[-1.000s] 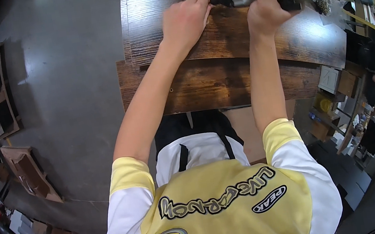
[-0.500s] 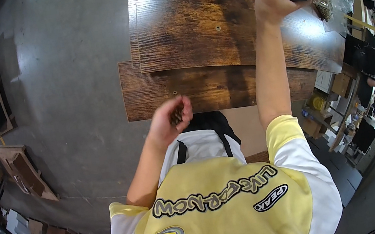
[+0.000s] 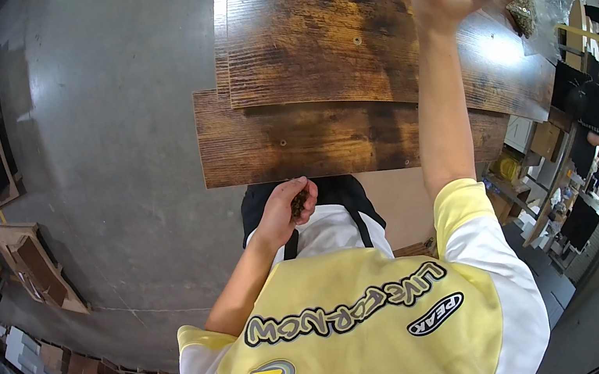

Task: Assembling wooden furniture panels by using a pneumatic screwdriver to drive screws into pre-drilled holes.

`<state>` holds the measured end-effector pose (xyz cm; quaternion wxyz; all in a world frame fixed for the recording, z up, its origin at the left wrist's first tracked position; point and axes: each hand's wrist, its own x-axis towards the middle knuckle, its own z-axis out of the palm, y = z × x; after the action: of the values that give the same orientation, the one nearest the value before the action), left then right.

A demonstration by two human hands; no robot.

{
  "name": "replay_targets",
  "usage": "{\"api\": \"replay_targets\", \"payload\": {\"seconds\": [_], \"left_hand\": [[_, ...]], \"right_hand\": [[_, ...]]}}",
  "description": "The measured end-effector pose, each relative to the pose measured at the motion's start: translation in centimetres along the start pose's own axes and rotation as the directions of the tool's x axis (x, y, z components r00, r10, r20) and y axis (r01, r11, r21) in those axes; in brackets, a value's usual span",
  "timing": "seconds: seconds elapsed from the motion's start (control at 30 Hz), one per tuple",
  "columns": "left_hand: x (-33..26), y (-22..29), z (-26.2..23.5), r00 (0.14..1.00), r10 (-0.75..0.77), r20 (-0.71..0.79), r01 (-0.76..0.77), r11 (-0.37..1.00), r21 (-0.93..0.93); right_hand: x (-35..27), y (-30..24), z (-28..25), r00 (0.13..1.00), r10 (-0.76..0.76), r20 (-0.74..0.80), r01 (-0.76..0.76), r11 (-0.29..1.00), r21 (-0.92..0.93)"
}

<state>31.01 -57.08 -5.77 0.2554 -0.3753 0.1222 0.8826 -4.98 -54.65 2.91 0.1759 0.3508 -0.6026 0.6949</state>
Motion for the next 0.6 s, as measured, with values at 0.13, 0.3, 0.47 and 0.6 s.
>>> {"api": "replay_targets", "payload": {"seconds": [0.13, 0.3, 0.47, 0.6], "left_hand": [[-0.3, -0.5, -0.2, 0.999, 0.043, 0.016, -0.042, 0.999, -0.034], [-0.4, -0.9, -0.5, 0.998, 0.067, -0.007, -0.067, 0.995, -0.069], [-0.3, -0.9, -0.8, 0.994, 0.108, 0.021, -0.106, 0.992, -0.065], [0.5, 0.3, -0.3, 0.972, 0.218, -0.084, -0.215, 0.976, 0.041]], "right_hand": [[-0.2, 0.6, -0.2, 1.000, 0.000, -0.028, 0.002, 0.997, 0.072], [-0.4, -0.1, 0.2, 0.990, 0.137, -0.026, -0.133, 0.985, 0.115], [-0.4, -1.4, 1.3, 0.828, 0.560, -0.021, -0.242, 0.391, 0.888], [1.0, 0.0, 0.7, 0.990, -0.141, -0.012, 0.142, 0.985, 0.099]]}}
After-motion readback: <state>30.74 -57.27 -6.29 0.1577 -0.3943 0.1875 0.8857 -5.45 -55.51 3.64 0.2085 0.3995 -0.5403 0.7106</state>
